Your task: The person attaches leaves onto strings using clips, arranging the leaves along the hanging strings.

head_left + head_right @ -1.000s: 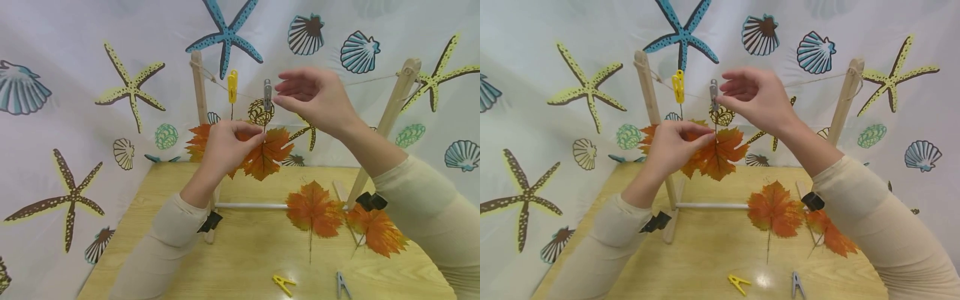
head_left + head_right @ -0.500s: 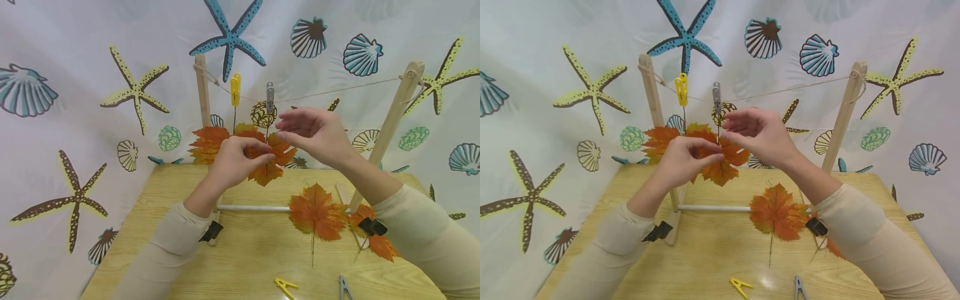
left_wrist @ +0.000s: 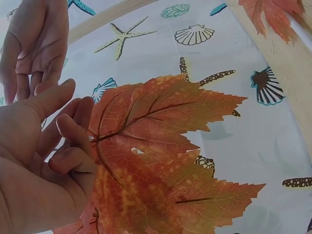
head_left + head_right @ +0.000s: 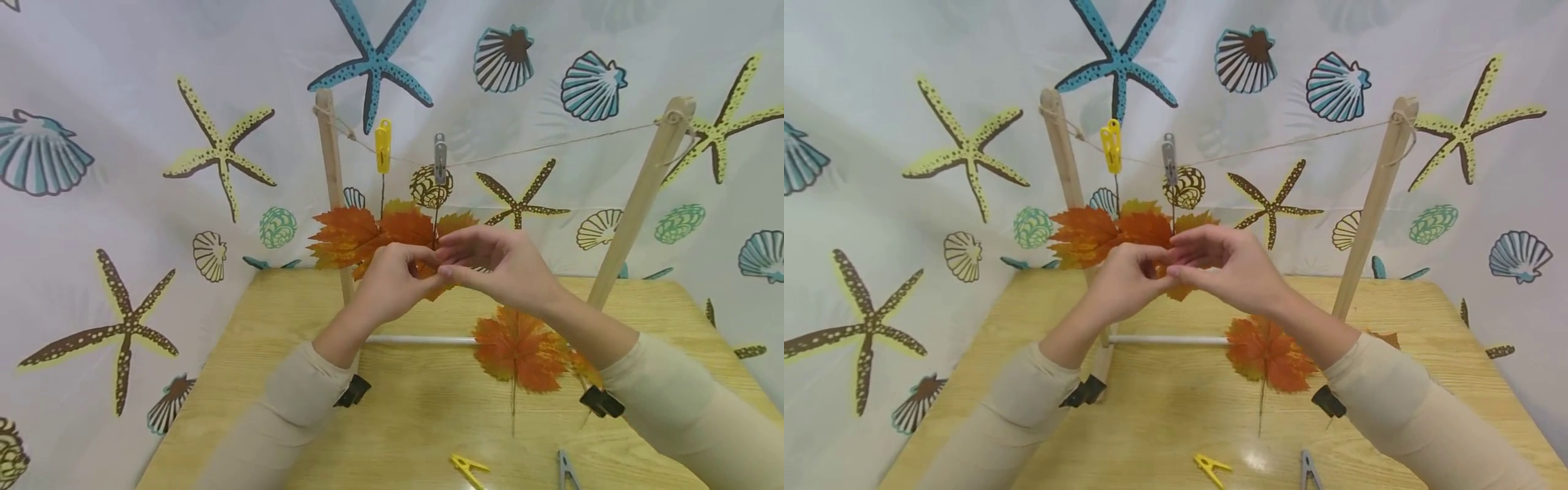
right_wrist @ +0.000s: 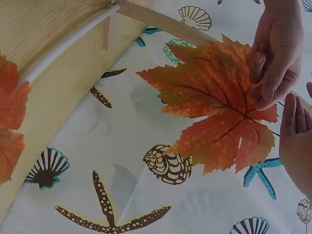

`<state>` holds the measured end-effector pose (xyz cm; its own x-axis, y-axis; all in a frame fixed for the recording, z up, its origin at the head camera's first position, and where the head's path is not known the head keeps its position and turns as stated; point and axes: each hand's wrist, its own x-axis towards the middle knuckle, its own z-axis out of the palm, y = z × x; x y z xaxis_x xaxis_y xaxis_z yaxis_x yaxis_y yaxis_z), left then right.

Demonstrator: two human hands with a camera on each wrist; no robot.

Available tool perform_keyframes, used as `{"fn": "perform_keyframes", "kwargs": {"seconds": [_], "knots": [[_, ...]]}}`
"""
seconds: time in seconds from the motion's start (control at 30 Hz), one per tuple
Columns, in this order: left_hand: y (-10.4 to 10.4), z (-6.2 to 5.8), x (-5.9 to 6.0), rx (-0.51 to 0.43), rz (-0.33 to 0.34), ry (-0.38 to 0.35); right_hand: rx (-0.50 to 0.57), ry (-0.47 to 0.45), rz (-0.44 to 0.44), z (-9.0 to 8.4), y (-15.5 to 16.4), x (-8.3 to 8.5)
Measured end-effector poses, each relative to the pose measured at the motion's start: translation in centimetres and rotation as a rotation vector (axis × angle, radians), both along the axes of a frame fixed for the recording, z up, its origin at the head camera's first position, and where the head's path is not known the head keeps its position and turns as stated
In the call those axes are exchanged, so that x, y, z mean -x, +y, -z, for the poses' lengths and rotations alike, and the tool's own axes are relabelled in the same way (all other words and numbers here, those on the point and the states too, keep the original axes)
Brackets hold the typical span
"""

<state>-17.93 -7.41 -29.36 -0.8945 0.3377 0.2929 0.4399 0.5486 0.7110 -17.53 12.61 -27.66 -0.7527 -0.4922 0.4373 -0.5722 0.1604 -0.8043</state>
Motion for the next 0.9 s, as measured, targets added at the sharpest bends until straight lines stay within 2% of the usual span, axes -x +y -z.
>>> {"fn": "perform_keyframes", "kwargs": {"seconds": [0.23, 0.33, 0.63, 0.9], "knots": [[-0.1, 1.0, -0.2, -0.01, 0.011, -0.052, 0.059, -0.033, -0.033, 1.9, 0.2, -0.5], [0.0, 1.4, -0.1, -0.003, 0.028, -0.052, 0.057, -0.047, -0.028, 2.7, 0.6, -0.6], [0.3, 3.4, -0.2, 0.015, 0.104, -0.096, 0.048, -0.046, 0.009, 5.3, 1.3, -1.1], [1.0, 4.2, -0.1, 0.003, 0.124, -0.125, 0.101, -0.011, 0.011, 6.7, 1.5, -1.4]]}}
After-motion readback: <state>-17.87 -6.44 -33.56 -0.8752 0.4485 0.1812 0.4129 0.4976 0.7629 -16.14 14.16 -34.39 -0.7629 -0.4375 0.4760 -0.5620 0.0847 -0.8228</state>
